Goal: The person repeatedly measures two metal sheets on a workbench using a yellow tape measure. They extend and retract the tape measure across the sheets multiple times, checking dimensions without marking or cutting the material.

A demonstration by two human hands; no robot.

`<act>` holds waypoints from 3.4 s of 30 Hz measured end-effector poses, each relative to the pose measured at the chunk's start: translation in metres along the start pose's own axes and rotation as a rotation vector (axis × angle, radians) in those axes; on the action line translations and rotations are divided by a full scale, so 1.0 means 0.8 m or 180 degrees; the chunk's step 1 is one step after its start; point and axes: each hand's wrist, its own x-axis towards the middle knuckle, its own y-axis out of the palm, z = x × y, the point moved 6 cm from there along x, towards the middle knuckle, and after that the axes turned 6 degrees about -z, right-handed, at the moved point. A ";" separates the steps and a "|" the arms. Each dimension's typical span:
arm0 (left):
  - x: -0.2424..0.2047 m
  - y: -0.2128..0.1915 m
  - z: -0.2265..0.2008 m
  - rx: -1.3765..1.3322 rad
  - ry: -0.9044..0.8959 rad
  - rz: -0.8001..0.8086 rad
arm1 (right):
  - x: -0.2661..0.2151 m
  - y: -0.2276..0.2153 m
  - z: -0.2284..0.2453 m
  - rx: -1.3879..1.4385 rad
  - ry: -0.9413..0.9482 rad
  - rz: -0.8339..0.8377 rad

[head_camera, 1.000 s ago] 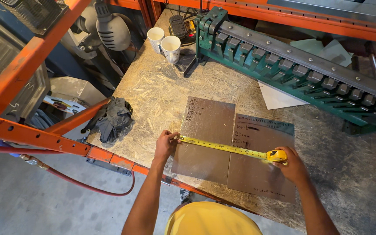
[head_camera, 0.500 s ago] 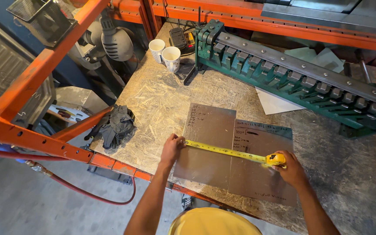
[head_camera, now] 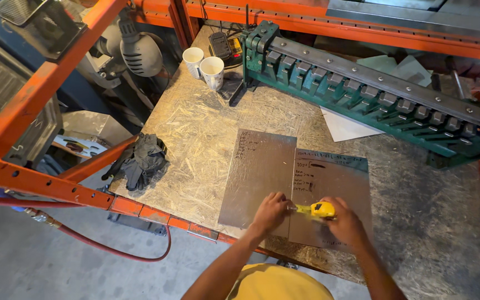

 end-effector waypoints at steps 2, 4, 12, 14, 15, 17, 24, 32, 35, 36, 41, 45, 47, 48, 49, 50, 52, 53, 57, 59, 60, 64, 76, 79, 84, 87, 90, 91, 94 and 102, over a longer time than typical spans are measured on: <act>0.005 -0.034 -0.025 -0.0069 -0.0051 0.0352 | -0.007 0.009 0.001 -0.0274 0.0147 0.0130; 0.000 -0.042 -0.032 -0.0132 -0.0110 0.0702 | -0.015 0.016 0.006 -0.0543 0.0283 0.0274; -0.001 -0.034 -0.034 -0.0245 -0.0091 0.0702 | -0.026 0.015 -0.001 -0.0569 0.0479 0.0263; 0.003 -0.039 -0.040 -0.0238 -0.0052 0.0672 | -0.030 0.006 0.007 -0.0571 0.0506 0.0254; 0.005 -0.041 -0.043 -0.0223 -0.0021 0.0634 | -0.032 0.002 0.010 -0.0572 0.0522 0.0251; 0.006 -0.042 -0.042 -0.0182 0.0071 0.0620 | -0.034 -0.011 0.003 -0.0619 0.0533 0.0268; 0.000 -0.046 -0.038 -0.0216 0.0119 0.0470 | -0.046 -0.096 -0.154 -0.0532 0.0811 -0.0032; -0.001 -0.045 -0.036 -0.0268 0.0120 0.0452 | -0.089 -0.212 -0.311 -0.1017 0.1403 -0.0317; 0.000 -0.047 -0.036 -0.0311 0.0068 0.0481 | -0.095 -0.217 -0.360 -0.0932 0.1253 -0.0477; 0.000 -0.048 -0.036 -0.0330 0.0042 0.0480 | -0.096 -0.217 -0.377 -0.0799 0.1257 -0.0526; -0.001 -0.046 -0.033 -0.0347 0.0031 0.0491 | -0.091 -0.216 -0.364 -0.1050 0.1342 -0.0410; -0.001 -0.042 -0.032 -0.0353 -0.0002 0.0530 | -0.089 -0.220 -0.337 -0.1151 0.1832 -0.0202; -0.003 -0.042 -0.031 -0.0370 -0.0005 0.0547 | -0.084 -0.220 -0.326 -0.1151 0.1968 -0.0131; -0.003 -0.042 -0.031 -0.0390 -0.0005 0.0558 | -0.082 -0.221 -0.321 -0.1156 0.2100 -0.0065; -0.003 -0.043 -0.032 -0.0390 -0.0009 0.0557 | -0.081 -0.221 -0.322 -0.1158 0.2098 -0.0061; -0.003 -0.044 -0.032 -0.0440 -0.0024 0.0561 | -0.080 -0.221 -0.324 -0.1213 0.2123 -0.0037; -0.004 -0.042 -0.029 -0.0490 -0.0047 0.0561 | -0.079 -0.220 -0.324 -0.1271 0.2143 -0.0007; -0.006 -0.041 -0.027 -0.0498 -0.0004 0.0522 | -0.079 -0.220 -0.323 -0.1231 0.2133 -0.0021; -0.007 -0.039 -0.026 -0.0513 0.0047 0.0458 | -0.081 -0.219 -0.333 -0.1171 0.2060 -0.0091; -0.007 -0.039 -0.026 -0.0520 0.0038 0.0473 | -0.083 -0.218 -0.332 -0.1150 0.2054 -0.0116; -0.006 -0.038 -0.026 -0.0521 0.0029 0.0483 | -0.082 -0.219 -0.332 -0.1126 0.2041 -0.0143; -0.005 -0.038 -0.025 -0.0524 0.0006 0.0487 | -0.083 -0.217 -0.344 -0.1128 0.1921 -0.0178; 0.017 -0.058 -0.045 -0.0947 -0.0079 0.0163 | -0.042 -0.114 -0.131 -0.0570 0.0956 0.0007; 0.026 -0.067 -0.055 -0.1130 -0.0093 0.0029 | -0.029 -0.071 -0.080 -0.0155 0.0372 -0.0039; 0.021 -0.063 -0.066 -0.1072 0.0037 0.0148 | -0.017 -0.007 -0.002 0.0336 0.0242 0.0194; 0.008 -0.081 -0.061 -0.1136 -0.0240 0.0285 | -0.014 0.012 0.024 0.0569 0.0117 0.0283; 0.000 -0.111 -0.059 -0.1274 -0.0432 0.0266 | -0.012 0.025 0.039 0.1135 0.0466 0.0380; -0.003 -0.107 -0.054 -0.1270 -0.0435 0.0263 | -0.012 0.030 0.039 0.1136 0.0462 0.0384; -0.015 -0.088 -0.029 -0.1250 -0.0801 0.0407 | -0.009 0.047 0.035 0.1784 0.0676 0.0215; -0.025 -0.034 0.030 -0.1124 -0.2053 0.0787 | 0.022 0.068 0.029 0.0999 0.0771 -0.0288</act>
